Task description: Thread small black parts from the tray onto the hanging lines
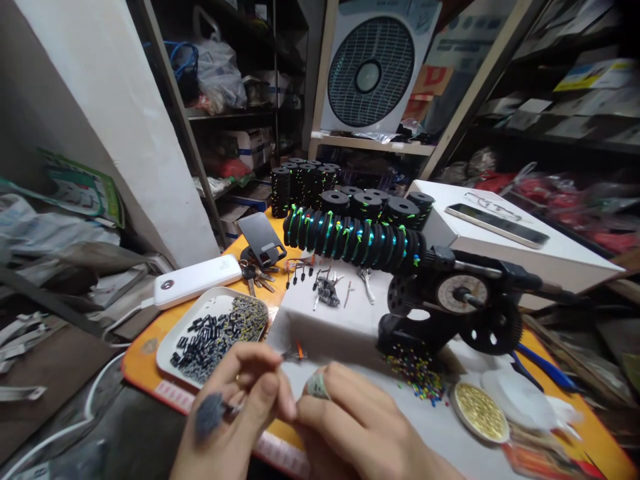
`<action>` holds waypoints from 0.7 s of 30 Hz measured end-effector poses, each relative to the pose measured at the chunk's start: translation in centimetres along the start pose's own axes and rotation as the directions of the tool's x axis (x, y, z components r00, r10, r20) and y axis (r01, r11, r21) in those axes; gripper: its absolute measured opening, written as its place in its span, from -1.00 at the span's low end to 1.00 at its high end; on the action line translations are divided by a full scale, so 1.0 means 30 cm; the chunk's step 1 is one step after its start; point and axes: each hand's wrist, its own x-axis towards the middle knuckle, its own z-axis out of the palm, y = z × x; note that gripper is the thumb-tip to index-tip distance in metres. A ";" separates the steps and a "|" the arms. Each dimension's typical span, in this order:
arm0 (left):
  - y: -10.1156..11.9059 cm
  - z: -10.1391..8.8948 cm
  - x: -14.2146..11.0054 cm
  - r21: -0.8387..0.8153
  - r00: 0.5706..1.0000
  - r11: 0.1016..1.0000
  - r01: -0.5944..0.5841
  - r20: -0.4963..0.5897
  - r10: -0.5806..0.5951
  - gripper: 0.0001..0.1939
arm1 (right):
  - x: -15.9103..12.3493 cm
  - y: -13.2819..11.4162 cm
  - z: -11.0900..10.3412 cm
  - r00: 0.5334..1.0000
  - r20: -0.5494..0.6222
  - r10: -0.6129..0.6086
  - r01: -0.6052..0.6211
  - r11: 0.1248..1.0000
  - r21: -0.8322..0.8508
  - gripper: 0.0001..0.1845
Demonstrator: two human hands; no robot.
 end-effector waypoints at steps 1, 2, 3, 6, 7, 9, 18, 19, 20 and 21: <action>-0.012 -0.001 0.011 0.000 0.999 0.999 0.049 -0.003 -0.049 -0.70 | 0.000 0.002 -0.002 0.999 -0.049 0.009 -0.010 1.000 -0.019 -0.78; -0.027 -0.001 0.019 -0.009 0.996 0.996 0.089 0.010 -0.089 -0.66 | 0.000 0.003 -0.005 0.995 -0.098 0.032 -0.033 0.999 -0.014 -0.79; -0.043 0.000 0.024 -0.031 0.991 0.992 0.126 0.040 -0.125 -0.63 | 0.001 0.005 -0.009 0.989 -0.131 0.072 -0.071 0.997 0.015 -0.80; -0.089 0.004 0.027 -0.166 0.967 0.963 0.214 0.179 -0.184 -0.70 | 0.005 0.014 -0.025 0.958 -0.112 0.264 -0.248 0.959 0.137 -0.84; -0.101 0.006 0.024 -0.211 0.961 0.951 0.226 0.210 -0.182 -0.72 | 0.007 0.018 -0.029 0.941 -0.113 0.319 -0.299 0.940 0.164 -0.84; -0.114 0.012 0.017 -0.250 0.952 0.939 0.237 0.255 -0.172 -0.73 | 0.009 0.025 -0.031 0.914 -0.122 0.387 -0.357 0.910 0.211 -0.85; -0.076 0.053 -0.007 -0.061 0.949 0.966 0.253 0.208 -0.235 -0.71 | 0.001 0.026 -0.004 0.873 -0.100 0.478 -0.402 0.820 0.408 -0.87; -0.072 0.051 -0.007 -0.005 0.957 0.974 0.228 0.188 -0.222 -0.72 | 0.002 0.024 -0.006 0.874 -0.104 0.475 -0.402 0.826 0.395 -0.87; -0.070 0.048 -0.006 0.052 0.964 0.979 0.196 0.171 -0.202 -0.73 | 0.003 0.020 -0.008 0.876 -0.108 0.471 -0.401 0.834 0.379 -0.87; -0.070 0.044 -0.006 0.102 0.971 0.982 0.160 0.161 -0.175 -0.72 | 0.004 0.017 -0.011 0.878 -0.112 0.465 -0.400 0.843 0.360 -0.87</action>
